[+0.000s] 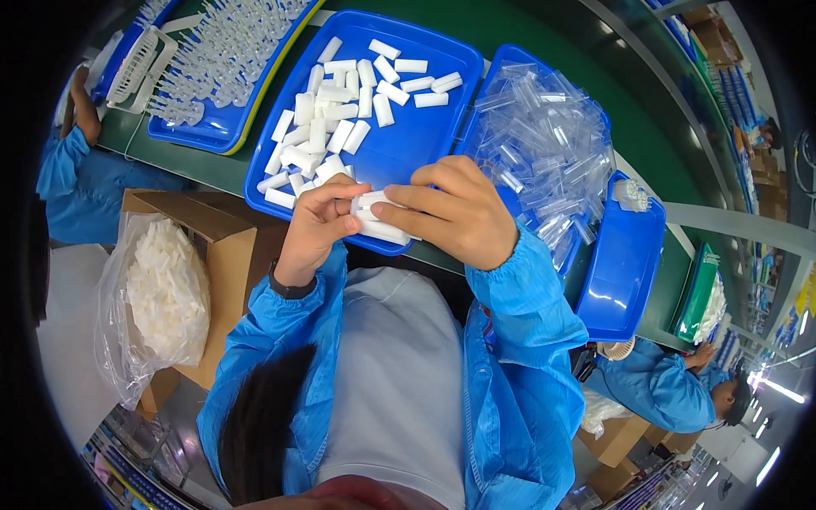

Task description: The person assembles white plastic filter components into clear plastic housings and secures them with rubber bands by hand on an assembly line.

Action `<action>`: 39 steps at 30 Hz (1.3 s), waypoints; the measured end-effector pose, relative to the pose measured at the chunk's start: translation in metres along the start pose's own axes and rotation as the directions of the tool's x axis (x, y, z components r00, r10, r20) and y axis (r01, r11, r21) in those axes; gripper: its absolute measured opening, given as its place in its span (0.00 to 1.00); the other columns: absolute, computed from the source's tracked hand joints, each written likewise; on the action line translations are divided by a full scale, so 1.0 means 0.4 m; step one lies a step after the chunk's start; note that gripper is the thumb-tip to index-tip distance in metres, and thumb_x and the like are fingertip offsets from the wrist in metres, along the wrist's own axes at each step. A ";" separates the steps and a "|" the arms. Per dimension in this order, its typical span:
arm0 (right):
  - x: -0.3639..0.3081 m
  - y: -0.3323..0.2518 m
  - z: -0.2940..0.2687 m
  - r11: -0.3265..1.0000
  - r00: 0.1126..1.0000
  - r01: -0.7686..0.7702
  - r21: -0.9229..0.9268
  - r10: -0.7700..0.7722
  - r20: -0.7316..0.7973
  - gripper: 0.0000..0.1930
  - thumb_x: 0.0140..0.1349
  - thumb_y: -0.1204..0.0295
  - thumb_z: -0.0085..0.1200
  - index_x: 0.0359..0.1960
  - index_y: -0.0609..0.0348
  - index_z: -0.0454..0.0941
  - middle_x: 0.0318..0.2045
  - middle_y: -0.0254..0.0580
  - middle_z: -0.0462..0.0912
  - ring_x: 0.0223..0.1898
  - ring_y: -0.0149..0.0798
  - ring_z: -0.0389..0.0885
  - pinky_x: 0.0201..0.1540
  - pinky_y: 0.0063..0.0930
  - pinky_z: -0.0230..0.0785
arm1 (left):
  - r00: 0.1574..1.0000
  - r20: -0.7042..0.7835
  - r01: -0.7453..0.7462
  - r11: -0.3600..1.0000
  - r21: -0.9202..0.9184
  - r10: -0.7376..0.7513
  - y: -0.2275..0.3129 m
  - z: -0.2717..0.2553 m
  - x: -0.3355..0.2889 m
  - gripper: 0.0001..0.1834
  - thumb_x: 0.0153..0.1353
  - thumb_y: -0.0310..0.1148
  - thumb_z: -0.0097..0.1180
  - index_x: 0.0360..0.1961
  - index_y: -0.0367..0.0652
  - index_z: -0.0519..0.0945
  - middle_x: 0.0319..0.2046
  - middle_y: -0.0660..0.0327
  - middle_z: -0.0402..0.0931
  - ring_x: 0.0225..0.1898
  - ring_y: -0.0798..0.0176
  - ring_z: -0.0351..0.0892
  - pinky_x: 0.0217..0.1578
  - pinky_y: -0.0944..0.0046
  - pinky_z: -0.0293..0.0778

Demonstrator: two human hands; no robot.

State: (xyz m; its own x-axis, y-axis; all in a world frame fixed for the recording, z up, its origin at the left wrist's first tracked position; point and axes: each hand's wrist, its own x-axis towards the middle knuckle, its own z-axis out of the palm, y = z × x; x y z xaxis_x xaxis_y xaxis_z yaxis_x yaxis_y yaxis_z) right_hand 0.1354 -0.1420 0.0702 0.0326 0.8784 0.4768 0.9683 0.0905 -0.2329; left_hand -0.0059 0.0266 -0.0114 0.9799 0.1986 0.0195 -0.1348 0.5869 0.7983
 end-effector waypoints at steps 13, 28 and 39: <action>-0.136 0.105 -0.088 0.780 0.789 -0.582 -0.231 0.610 0.075 0.12 0.46 0.73 0.65 0.35 0.54 0.83 0.31 0.39 0.78 0.37 0.44 0.74 0.40 0.37 0.69 | 0.993 -0.063 0.083 0.970 -0.230 -0.100 0.005 -0.029 -0.002 0.22 0.66 0.31 0.46 0.60 0.36 0.65 0.54 0.50 0.70 0.50 0.55 0.77 0.44 0.61 0.81; -0.095 0.016 -0.093 0.771 0.772 -0.629 0.098 0.635 -0.042 0.12 0.48 0.76 0.63 0.37 0.59 0.81 0.32 0.44 0.81 0.37 0.43 0.77 0.39 0.32 0.69 | 0.987 -0.148 0.043 0.995 -0.085 -0.056 -0.015 -0.011 -0.006 0.20 0.66 0.35 0.50 0.56 0.39 0.70 0.49 0.53 0.74 0.49 0.59 0.77 0.45 0.61 0.78; -0.043 -0.035 -0.065 0.847 0.889 -0.427 0.317 0.457 -0.026 0.14 0.50 0.76 0.63 0.41 0.57 0.83 0.30 0.39 0.76 0.33 0.39 0.72 0.36 0.29 0.65 | 0.997 -0.044 -0.062 0.997 0.056 0.064 -0.011 0.031 -0.004 0.17 0.59 0.24 0.56 0.51 0.38 0.74 0.50 0.55 0.70 0.52 0.59 0.73 0.52 0.64 0.68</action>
State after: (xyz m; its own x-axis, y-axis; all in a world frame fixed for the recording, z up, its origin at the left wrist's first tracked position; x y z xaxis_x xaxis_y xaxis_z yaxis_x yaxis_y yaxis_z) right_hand 0.1276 -0.1706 0.0871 0.4782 0.8101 0.3391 0.7277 -0.1494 -0.6694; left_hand -0.0051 0.0138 -0.0075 0.9618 0.2703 0.0439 -0.1864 0.5287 0.8281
